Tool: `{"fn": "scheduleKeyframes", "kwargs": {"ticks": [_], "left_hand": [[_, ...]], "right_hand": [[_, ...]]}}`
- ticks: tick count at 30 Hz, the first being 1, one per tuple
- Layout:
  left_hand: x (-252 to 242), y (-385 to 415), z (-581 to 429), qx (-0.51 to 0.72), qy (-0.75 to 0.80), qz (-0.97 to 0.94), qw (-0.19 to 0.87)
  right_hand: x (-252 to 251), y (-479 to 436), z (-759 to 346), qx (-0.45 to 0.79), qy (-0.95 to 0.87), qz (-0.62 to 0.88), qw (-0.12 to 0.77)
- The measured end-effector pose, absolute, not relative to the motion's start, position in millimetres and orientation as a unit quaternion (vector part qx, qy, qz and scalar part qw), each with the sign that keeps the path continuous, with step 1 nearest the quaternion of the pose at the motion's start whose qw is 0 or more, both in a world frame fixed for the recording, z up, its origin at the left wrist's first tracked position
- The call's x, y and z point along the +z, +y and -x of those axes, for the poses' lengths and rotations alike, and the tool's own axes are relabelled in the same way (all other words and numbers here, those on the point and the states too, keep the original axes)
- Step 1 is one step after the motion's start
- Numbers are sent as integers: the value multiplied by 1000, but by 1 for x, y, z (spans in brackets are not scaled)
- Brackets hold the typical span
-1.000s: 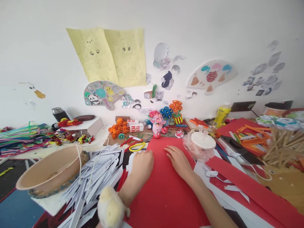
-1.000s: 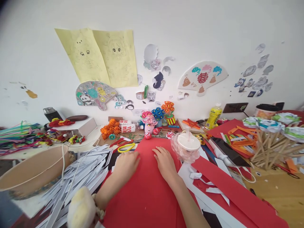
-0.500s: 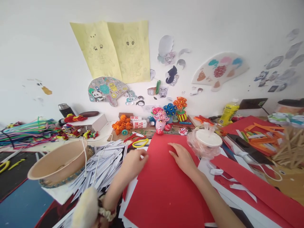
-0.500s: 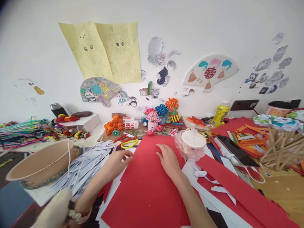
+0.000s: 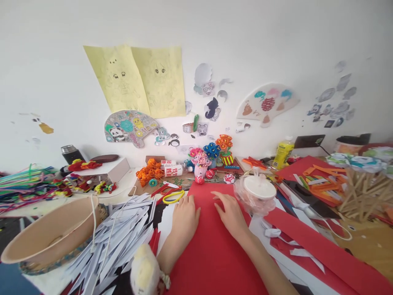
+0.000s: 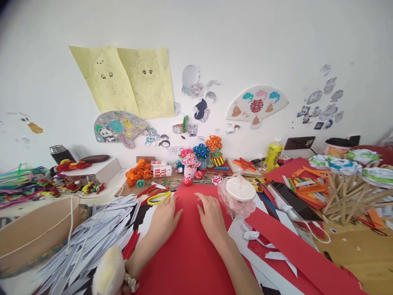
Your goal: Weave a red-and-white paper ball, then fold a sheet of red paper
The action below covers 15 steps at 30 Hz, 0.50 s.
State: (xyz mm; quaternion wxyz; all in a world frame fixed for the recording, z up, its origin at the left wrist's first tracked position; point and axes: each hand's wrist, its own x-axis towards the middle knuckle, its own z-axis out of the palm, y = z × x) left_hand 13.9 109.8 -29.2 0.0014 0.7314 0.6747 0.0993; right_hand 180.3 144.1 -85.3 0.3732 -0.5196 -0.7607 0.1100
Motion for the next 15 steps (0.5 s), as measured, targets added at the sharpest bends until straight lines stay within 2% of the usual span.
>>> {"fn": "scheduleKeyframes", "kwargs": {"ticks": [7,15], "left_hand": [[-34,104,-13,104,671,-734,24],[-38,104,-15,187,693,-686,116]], "right_hand": [[-88,138,-175,130,-768,517,354],[-86,136,-174,152,-757,510,379]]}}
